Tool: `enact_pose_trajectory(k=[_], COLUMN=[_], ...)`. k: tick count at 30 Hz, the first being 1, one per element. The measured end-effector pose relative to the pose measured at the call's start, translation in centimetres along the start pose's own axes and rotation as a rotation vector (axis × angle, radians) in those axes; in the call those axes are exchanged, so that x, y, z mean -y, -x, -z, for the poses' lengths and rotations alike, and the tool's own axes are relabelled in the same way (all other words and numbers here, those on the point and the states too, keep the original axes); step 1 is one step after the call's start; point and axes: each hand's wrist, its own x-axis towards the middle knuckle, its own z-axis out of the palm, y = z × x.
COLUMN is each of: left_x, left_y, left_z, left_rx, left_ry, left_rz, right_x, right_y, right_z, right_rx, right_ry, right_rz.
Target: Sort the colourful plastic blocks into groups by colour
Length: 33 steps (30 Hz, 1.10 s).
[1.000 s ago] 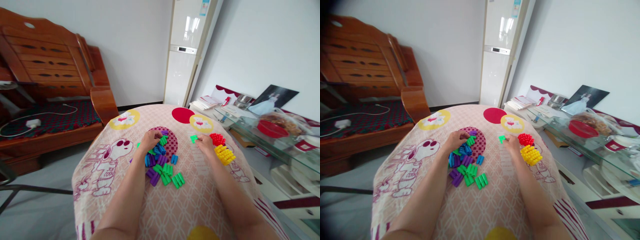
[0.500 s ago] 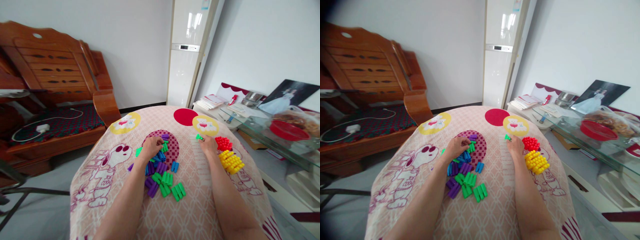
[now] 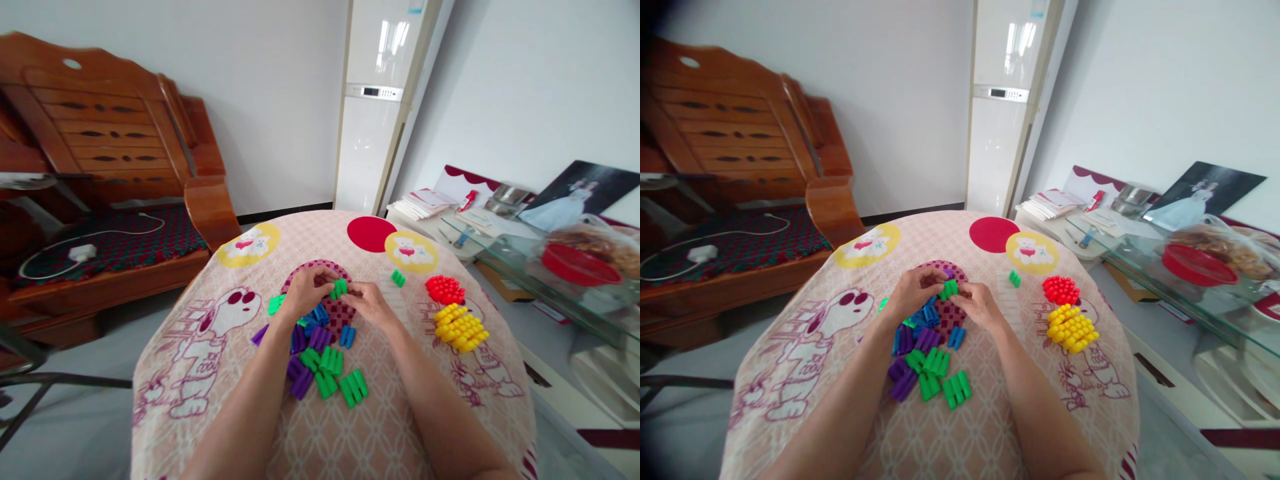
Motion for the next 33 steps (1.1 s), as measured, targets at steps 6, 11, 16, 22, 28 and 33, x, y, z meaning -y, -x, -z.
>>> enact_pose_trajectory(k=[6,11,16,22,28,33], left_x=[0.3,0.5,1.0,0.9,0.9,1.2], left_y=[0.0,0.0,-0.1,0.0,0.2,0.3], left_z=[-0.9,-0.9,-0.2,0.6,2.5,3.4], left_rx=[0.066,0.035,-0.008,-0.046,-0.137,-0.204], left_ry=[0.041,-0.094,-0.142,-0.144,-0.116,-0.149], left_rz=[0.021,0.036,0.059,0.068,0.114,0.145], right_x=[-0.4,-1.5,-3.0,-3.6,-4.0,-4.3], right_y=[-0.2,-0.3,0.2,0.4,0.3,0.5], right_z=[0.7,4.5,8.0,7.8,7.8,8.0], right_rx=[-0.134,-0.385,-0.537,-0.451,-0.456,-0.508], right_ry=[-0.24,0.034,0.728,1.006,0.921,0.983], right_rz=[-0.094,-0.166,-0.172,-0.202,-0.164,-0.13])
